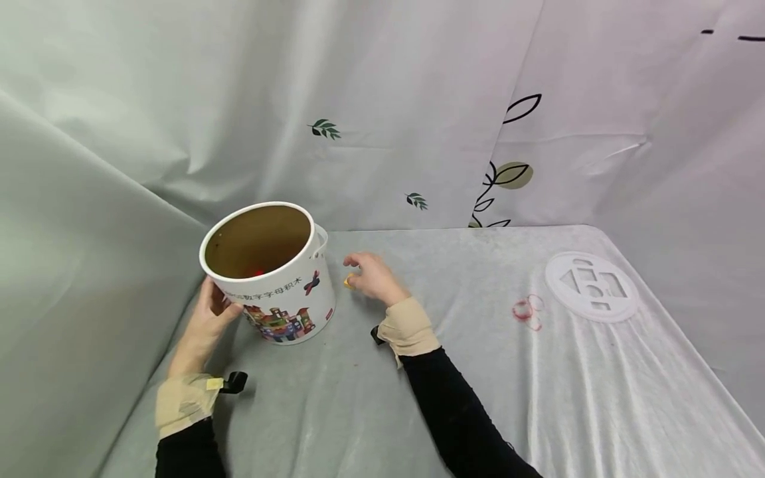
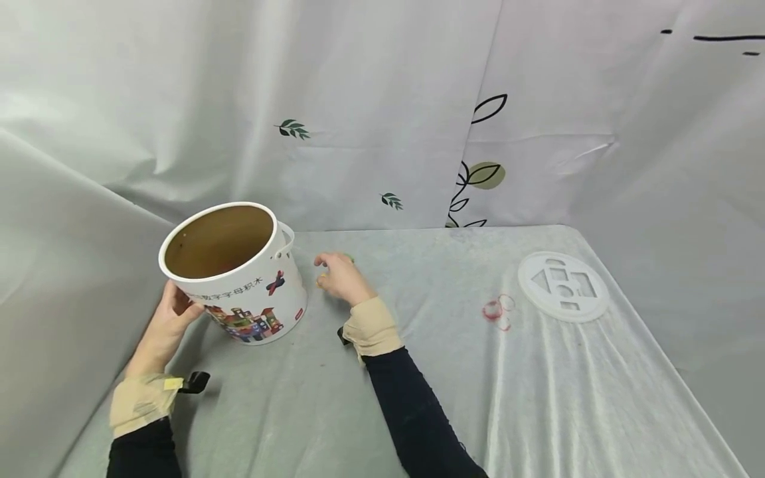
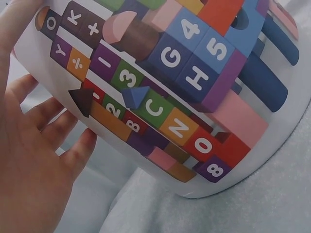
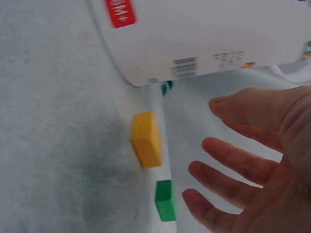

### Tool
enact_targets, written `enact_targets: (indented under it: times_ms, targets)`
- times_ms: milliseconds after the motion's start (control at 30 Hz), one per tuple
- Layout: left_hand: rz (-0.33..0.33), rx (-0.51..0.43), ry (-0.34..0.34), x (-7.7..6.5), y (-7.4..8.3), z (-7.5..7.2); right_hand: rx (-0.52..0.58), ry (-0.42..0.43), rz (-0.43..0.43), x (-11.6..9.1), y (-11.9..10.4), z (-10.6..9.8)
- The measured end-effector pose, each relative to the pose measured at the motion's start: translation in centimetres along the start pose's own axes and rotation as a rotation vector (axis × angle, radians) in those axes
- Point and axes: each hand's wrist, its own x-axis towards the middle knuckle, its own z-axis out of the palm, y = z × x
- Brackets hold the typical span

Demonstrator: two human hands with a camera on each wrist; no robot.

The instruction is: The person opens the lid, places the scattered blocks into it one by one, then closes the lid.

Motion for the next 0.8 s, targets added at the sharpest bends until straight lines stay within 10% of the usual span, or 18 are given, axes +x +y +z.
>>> enact_targets:
  times_ms: [800]
  targets:
    - [0.035,-0.026,-0.009,0.2,-0.2,0.0,-0.138,-0.076,0.105,1.1,0.3,2.6]
